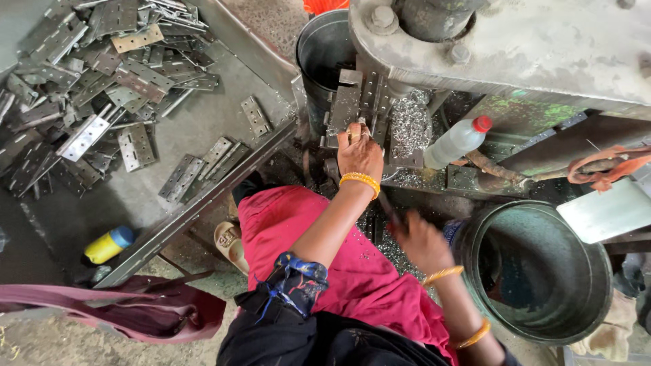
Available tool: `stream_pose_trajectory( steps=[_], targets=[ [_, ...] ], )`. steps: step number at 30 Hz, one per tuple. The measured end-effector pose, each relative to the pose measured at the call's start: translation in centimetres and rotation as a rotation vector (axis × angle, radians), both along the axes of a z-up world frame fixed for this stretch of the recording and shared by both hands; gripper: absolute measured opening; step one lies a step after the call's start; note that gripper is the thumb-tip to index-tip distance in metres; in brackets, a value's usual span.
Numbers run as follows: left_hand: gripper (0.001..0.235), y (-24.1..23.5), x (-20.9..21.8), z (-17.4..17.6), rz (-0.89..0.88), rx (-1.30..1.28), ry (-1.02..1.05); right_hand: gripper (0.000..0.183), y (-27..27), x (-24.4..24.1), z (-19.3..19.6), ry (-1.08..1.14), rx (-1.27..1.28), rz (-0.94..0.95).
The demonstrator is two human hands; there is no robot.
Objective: The person picks up metal hinge plates from a bin and places them one at a time into a punch press machine. After the machine processes each piece, the person removes it and places it into a different container.
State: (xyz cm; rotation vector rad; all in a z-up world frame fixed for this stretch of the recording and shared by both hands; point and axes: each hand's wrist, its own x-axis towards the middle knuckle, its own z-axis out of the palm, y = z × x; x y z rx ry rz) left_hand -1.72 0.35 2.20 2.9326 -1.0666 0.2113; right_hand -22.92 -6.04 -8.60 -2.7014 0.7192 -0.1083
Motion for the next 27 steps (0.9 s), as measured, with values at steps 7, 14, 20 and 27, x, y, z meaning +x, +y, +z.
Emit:
stream_pose_trajectory(
  steps=[7, 14, 20, 27],
  targets=[
    [0.055, 1.8, 0.2, -1.8, -0.002, -0.225, 0.061, 0.044, 0.9, -1.1, -2.1, 0.024, 0.294, -0.061],
    [0.038, 0.0, 1.3, -1.6, -0.009, -0.084, 0.022, 0.05, 0.0, -0.2, 0.2, 0.086, 0.118, -0.091],
    [0.04, 0.3, 1.3, -1.3, -0.024, -0.017, 0.04, 0.048, 0.3, -0.8, -1.1, 0.024, 0.256, -0.049],
    [0.045, -1.7, 2.8, -1.9, 0.042, -0.038, -0.059, 0.045, 1.1, -1.4, -3.1, 0.104, 0.129, -0.089]
  ],
)
